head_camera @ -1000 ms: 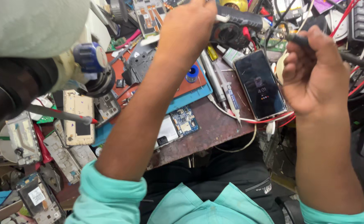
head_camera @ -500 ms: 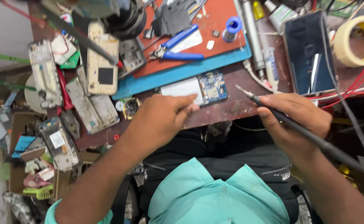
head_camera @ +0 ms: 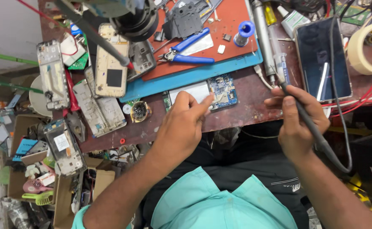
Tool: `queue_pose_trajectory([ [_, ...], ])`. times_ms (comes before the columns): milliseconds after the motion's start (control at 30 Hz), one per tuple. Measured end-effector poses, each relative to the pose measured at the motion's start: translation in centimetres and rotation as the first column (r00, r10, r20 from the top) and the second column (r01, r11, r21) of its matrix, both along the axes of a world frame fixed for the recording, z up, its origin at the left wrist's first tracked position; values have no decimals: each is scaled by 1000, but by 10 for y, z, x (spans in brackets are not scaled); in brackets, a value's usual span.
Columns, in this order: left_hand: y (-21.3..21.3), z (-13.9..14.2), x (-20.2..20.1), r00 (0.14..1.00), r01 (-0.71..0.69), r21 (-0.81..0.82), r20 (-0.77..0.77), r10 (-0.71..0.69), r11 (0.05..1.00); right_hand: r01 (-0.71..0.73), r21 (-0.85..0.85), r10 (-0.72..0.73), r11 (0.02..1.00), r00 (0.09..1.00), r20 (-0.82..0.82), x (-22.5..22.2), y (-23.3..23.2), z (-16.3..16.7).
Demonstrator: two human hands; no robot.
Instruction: The person solders a component on a smartphone motherboard using a soldering iron and tweezers, then reassembles the phone by placing the motherboard into the chassis and closing the back cover. The person tests the phone by powering it on and navigating the screen.
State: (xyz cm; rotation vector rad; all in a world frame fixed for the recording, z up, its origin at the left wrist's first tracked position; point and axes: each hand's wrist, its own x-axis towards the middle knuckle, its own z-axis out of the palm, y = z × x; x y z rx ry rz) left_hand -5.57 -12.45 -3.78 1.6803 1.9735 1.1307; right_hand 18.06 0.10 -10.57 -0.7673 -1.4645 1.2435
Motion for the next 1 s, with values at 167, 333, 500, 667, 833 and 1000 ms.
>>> queue_pose_trajectory([
  [167,30,-7,-5,1000,-1,17,-11,2,1000,72,70,-67,995,995,-72,-23,24,-8],
  [333,51,-12,-15,964,-59,71,-253,76,996,117,389,-229,914,939,256,-27,34,1],
  [500,51,-21,-18,964,-52,200,-245,101,978,147,477,-312,866,905,288,-27,45,-1],
  [667,53,-33,-28,896,-30,265,-420,143,964,165,355,-274,920,918,285,-31,51,-9],
  [833,56,-42,-32,849,18,295,-510,141,955,146,363,-262,920,920,292,-35,54,-11],
  [1000,54,-47,-32,830,35,291,-541,135,956,133,316,-219,939,943,253,-36,52,-13],
])
